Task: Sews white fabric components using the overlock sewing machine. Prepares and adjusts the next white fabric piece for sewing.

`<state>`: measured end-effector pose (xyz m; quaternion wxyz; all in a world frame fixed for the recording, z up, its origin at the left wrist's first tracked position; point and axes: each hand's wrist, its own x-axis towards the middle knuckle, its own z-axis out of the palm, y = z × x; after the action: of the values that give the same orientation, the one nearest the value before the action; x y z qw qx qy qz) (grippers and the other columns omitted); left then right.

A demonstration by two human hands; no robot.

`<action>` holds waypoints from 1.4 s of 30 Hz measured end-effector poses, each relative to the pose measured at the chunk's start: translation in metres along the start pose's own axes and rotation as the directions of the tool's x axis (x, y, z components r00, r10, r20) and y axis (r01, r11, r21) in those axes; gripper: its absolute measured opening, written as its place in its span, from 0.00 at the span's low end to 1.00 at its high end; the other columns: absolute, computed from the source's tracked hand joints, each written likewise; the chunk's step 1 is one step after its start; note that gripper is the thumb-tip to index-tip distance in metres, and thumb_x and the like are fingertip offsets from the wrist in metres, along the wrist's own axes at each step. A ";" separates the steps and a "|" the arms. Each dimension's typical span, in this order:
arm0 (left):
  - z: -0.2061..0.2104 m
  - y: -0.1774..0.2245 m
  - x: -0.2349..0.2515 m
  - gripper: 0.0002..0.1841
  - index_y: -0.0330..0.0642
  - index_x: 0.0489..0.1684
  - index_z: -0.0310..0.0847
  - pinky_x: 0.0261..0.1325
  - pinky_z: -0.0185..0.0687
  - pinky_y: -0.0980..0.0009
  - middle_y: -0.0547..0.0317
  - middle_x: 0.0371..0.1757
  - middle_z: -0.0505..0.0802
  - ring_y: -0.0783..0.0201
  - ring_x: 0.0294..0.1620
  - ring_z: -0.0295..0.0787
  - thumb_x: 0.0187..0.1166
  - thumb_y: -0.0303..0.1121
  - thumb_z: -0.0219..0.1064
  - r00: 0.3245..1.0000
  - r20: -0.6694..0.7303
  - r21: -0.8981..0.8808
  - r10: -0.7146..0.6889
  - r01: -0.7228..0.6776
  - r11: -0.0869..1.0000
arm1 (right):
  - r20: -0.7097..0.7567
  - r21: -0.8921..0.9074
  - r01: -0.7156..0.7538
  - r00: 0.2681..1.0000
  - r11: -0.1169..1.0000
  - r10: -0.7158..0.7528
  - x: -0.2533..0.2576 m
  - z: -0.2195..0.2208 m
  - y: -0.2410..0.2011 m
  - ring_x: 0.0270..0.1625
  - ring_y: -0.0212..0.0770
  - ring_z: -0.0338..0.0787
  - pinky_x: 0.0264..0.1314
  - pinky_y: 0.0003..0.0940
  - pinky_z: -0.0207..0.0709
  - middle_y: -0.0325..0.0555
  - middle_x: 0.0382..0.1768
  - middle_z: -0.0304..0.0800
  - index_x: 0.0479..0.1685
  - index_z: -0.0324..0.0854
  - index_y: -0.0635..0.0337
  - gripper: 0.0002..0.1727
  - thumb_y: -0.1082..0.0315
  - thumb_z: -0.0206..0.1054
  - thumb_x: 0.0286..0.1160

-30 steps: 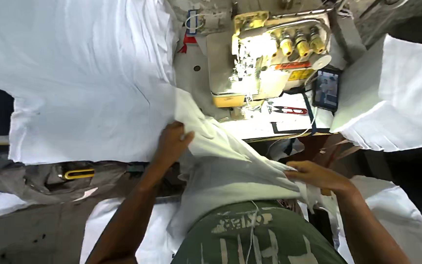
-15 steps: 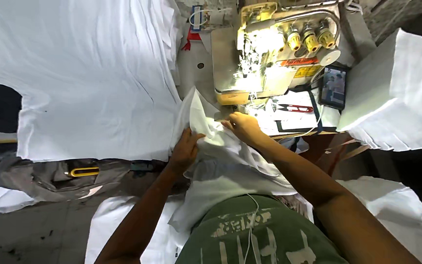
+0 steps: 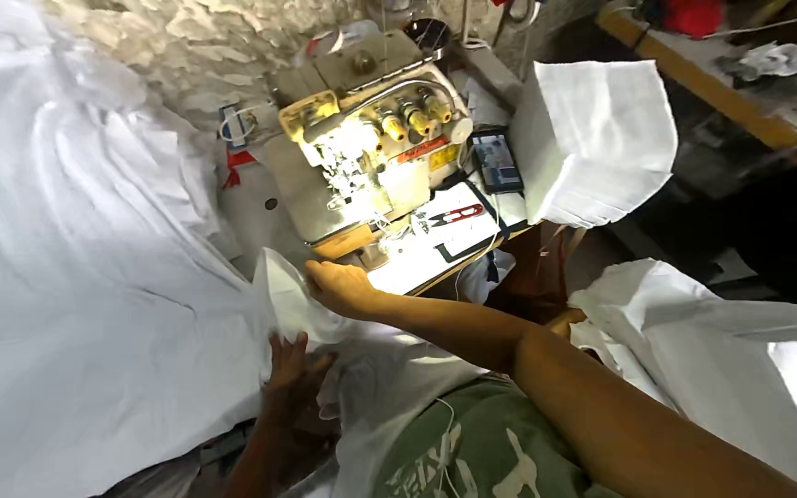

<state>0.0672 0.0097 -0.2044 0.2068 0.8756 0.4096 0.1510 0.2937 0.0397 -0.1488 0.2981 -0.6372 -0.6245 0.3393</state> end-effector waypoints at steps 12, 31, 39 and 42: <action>-0.029 0.039 0.013 0.11 0.52 0.46 0.86 0.90 0.31 0.38 0.40 0.76 0.80 0.40 0.91 0.54 0.89 0.45 0.60 0.859 -0.261 0.141 0.441 -0.418 0.898 | 0.156 0.983 -0.180 0.908 0.024 0.390 -0.017 0.001 -0.032 0.35 0.31 0.85 0.39 0.26 0.82 0.46 0.41 0.84 0.56 0.76 0.70 0.09 0.79 0.62 0.82; -0.172 0.164 0.087 0.14 0.27 0.38 0.85 0.40 0.76 0.61 0.37 0.33 0.88 0.51 0.34 0.84 0.82 0.34 0.68 0.846 -0.300 0.237 0.441 -0.381 0.894 | -0.173 0.947 0.131 0.977 0.294 0.124 -0.053 -0.092 -0.065 0.28 0.28 0.92 0.33 0.23 0.88 0.36 0.29 0.91 0.36 0.76 0.58 0.08 0.74 0.59 0.87; -0.141 0.142 0.120 0.13 0.32 0.41 0.87 0.40 0.78 0.64 0.44 0.37 0.92 0.58 0.35 0.87 0.84 0.36 0.67 0.871 -0.319 0.106 0.374 -0.359 0.927 | -0.367 0.790 0.302 0.930 0.534 0.016 -0.067 -0.089 -0.058 0.32 0.19 0.84 0.38 0.17 0.79 0.29 0.29 0.86 0.38 0.84 0.59 0.09 0.73 0.59 0.85; -0.144 0.140 0.120 0.13 0.32 0.41 0.86 0.38 0.76 0.67 0.45 0.34 0.91 0.61 0.32 0.84 0.84 0.37 0.66 0.870 -0.332 0.113 0.364 -0.347 0.931 | -0.385 0.736 0.329 0.922 0.592 -0.034 -0.069 -0.093 -0.054 0.33 0.17 0.82 0.39 0.16 0.78 0.28 0.32 0.86 0.46 0.84 0.62 0.10 0.73 0.56 0.87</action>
<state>0.1709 0.0562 0.0003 0.0783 0.9001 0.2753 0.3284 0.3371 -0.0232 -0.0460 0.6815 -0.4194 -0.4140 0.4340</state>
